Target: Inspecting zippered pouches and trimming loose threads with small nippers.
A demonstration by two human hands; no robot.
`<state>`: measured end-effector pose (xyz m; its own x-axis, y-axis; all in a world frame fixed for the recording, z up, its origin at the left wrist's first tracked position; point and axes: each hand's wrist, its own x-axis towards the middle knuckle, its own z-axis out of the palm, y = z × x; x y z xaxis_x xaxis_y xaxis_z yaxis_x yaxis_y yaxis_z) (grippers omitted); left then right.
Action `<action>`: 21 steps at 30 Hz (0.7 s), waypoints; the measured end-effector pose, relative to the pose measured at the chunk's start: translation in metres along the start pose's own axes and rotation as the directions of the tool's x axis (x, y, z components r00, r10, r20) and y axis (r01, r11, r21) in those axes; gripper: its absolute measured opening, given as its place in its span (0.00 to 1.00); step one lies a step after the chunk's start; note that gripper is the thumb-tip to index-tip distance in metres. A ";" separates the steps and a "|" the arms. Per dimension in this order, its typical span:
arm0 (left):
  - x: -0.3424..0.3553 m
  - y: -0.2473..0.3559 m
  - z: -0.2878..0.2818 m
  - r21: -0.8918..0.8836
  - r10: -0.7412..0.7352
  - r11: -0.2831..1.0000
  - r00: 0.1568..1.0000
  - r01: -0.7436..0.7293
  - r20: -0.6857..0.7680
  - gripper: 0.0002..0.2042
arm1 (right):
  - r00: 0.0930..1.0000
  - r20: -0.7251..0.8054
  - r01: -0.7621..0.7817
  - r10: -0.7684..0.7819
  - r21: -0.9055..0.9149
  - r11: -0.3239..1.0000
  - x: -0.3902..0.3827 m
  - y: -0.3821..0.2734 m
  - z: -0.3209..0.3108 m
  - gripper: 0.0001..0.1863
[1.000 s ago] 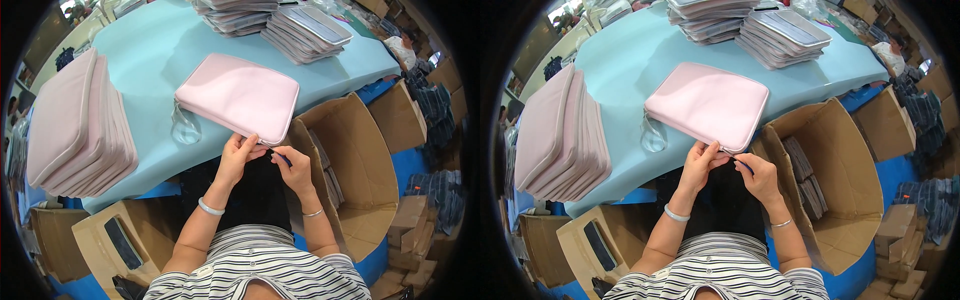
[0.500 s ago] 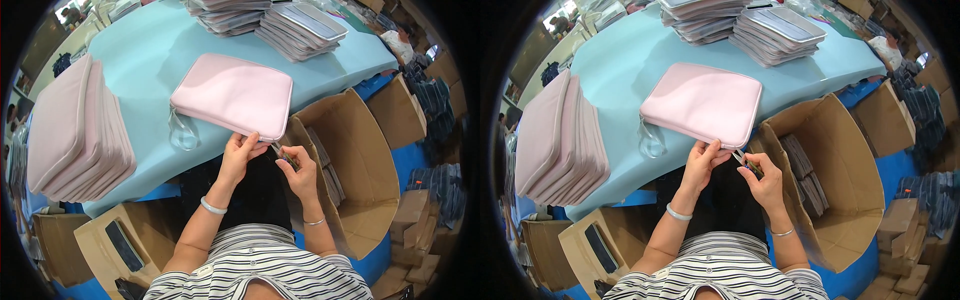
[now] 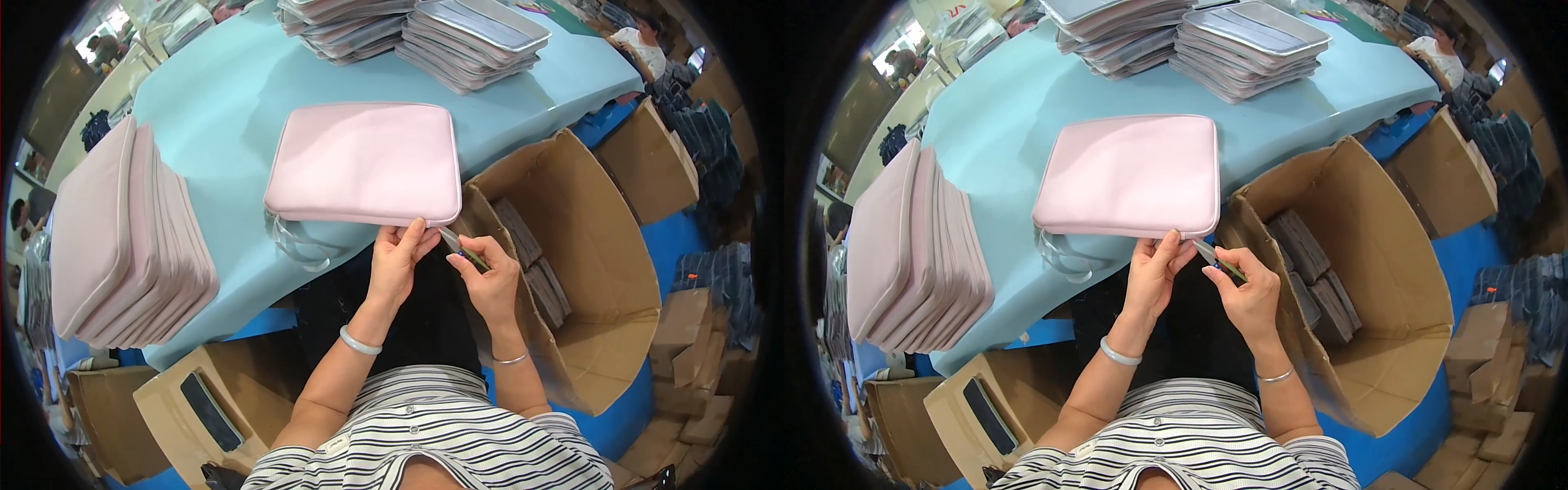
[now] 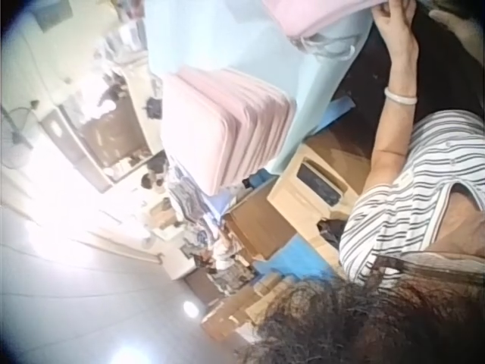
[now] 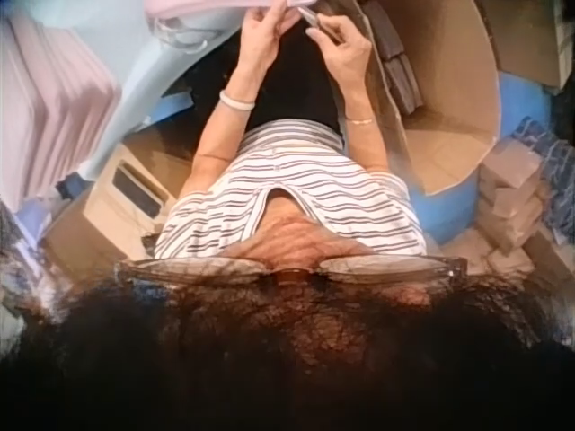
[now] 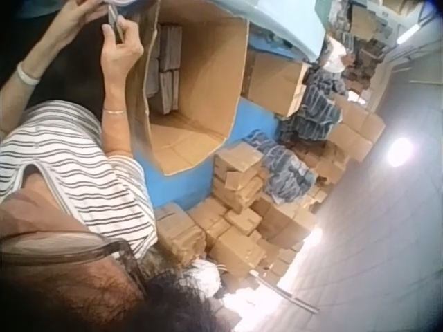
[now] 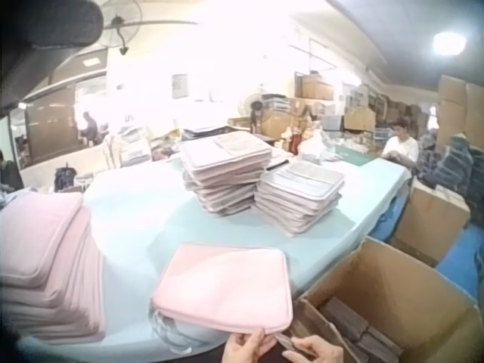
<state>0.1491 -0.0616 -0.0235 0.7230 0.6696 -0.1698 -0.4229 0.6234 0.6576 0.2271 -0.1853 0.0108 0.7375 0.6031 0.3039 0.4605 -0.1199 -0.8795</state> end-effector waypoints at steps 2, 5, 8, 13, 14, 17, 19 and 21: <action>0.000 0.000 0.001 0.000 0.000 1.000 1.000 0.000 -0.012 0.12 | 0.999 -0.004 0.032 -0.032 -0.037 0.999 0.003 -0.005 0.001 0.11; 0.000 -0.002 0.002 -0.002 0.005 1.000 1.000 -0.005 -0.016 0.12 | 0.995 -0.018 0.097 -0.100 -0.106 0.990 0.005 -0.002 0.003 0.11; 0.000 -0.003 0.001 0.003 0.015 1.000 1.000 -0.015 -0.026 0.12 | 0.987 -0.029 0.150 -0.157 -0.164 0.975 0.006 0.000 0.004 0.11; 0.000 -0.004 -0.001 0.006 0.033 0.999 0.999 -0.033 -0.002 0.11 | 0.973 -0.011 0.219 -0.230 -0.268 0.938 0.008 -0.002 0.004 0.11; 0.000 -0.004 -0.001 0.007 0.032 0.999 0.999 -0.032 -0.002 0.11 | 0.976 -0.008 0.207 -0.217 -0.265 0.942 0.009 -0.003 0.004 0.11; 0.001 -0.004 -0.002 0.007 0.034 0.999 0.999 -0.034 0.002 0.11 | 0.985 -0.003 0.165 -0.170 -0.215 0.962 0.009 -0.003 0.003 0.11; 0.001 -0.003 -0.002 0.015 0.031 0.999 1.000 -0.031 -0.002 0.11 | 0.991 0.001 0.134 -0.135 -0.169 0.976 0.010 -0.002 0.003 0.11; 0.001 -0.003 -0.002 0.018 0.031 0.999 1.000 -0.031 -0.003 0.11 | 0.999 0.029 0.024 -0.022 -0.078 0.997 0.010 0.001 0.003 0.11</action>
<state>0.1499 -0.0621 -0.0272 0.7078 0.6898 -0.1521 -0.4348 0.5952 0.6758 0.2333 -0.1772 0.0121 0.7127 0.6279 0.3128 0.5157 -0.1667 -0.8404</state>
